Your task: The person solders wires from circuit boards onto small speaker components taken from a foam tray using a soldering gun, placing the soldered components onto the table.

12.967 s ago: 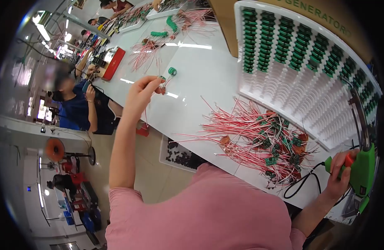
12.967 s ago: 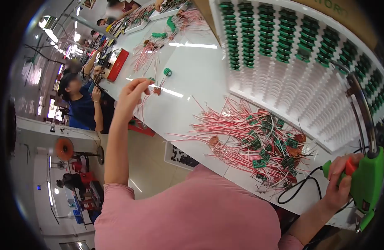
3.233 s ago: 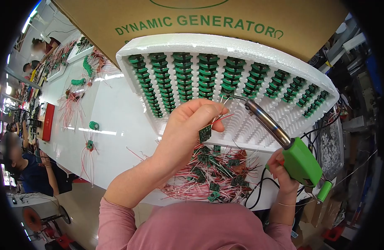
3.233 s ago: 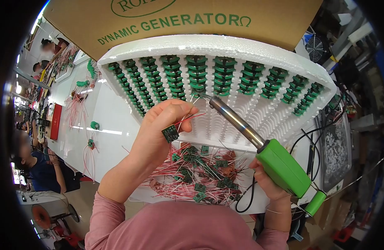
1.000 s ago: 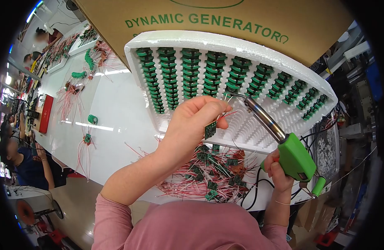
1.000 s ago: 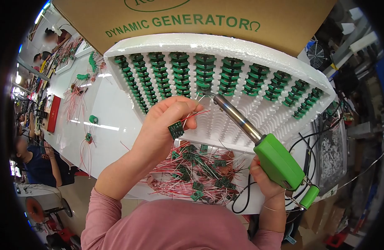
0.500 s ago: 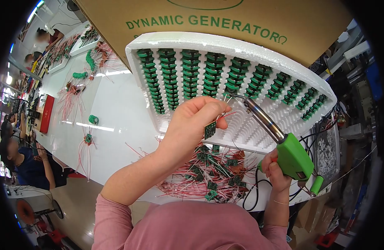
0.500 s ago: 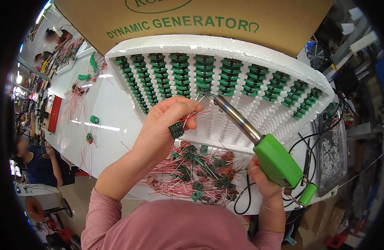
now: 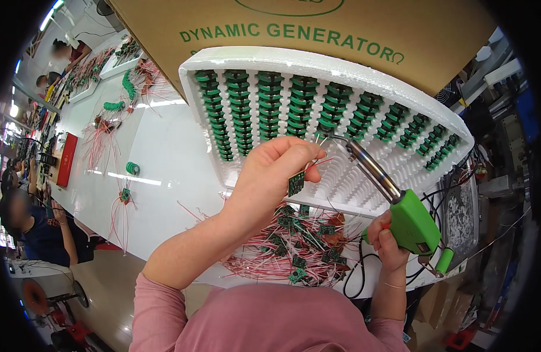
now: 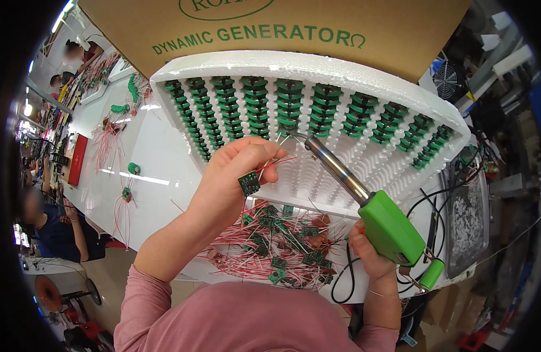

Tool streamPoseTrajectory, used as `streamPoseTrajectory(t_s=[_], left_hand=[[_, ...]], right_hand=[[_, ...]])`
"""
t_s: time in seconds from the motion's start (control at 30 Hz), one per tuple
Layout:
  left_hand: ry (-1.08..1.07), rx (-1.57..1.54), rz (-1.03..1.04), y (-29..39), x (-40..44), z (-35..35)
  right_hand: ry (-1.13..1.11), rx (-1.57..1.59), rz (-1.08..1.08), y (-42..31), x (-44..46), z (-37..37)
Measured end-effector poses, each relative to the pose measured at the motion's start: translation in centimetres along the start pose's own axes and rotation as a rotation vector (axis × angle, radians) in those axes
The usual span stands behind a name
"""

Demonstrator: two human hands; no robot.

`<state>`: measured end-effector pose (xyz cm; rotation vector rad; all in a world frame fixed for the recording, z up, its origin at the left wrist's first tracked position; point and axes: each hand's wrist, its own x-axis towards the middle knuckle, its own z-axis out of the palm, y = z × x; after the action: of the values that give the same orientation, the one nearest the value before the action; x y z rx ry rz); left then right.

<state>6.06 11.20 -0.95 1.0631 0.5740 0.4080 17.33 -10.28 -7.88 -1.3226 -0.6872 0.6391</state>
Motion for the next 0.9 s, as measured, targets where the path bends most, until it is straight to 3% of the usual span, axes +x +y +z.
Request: streamPoseTrajectory(t_s=[0.9], left_hand=[[0.005,0.051,-0.012,0.30,-0.12,0.08]], right_hand=[[0.046,0.058,0.045,-0.27,-0.38,-0.20]])
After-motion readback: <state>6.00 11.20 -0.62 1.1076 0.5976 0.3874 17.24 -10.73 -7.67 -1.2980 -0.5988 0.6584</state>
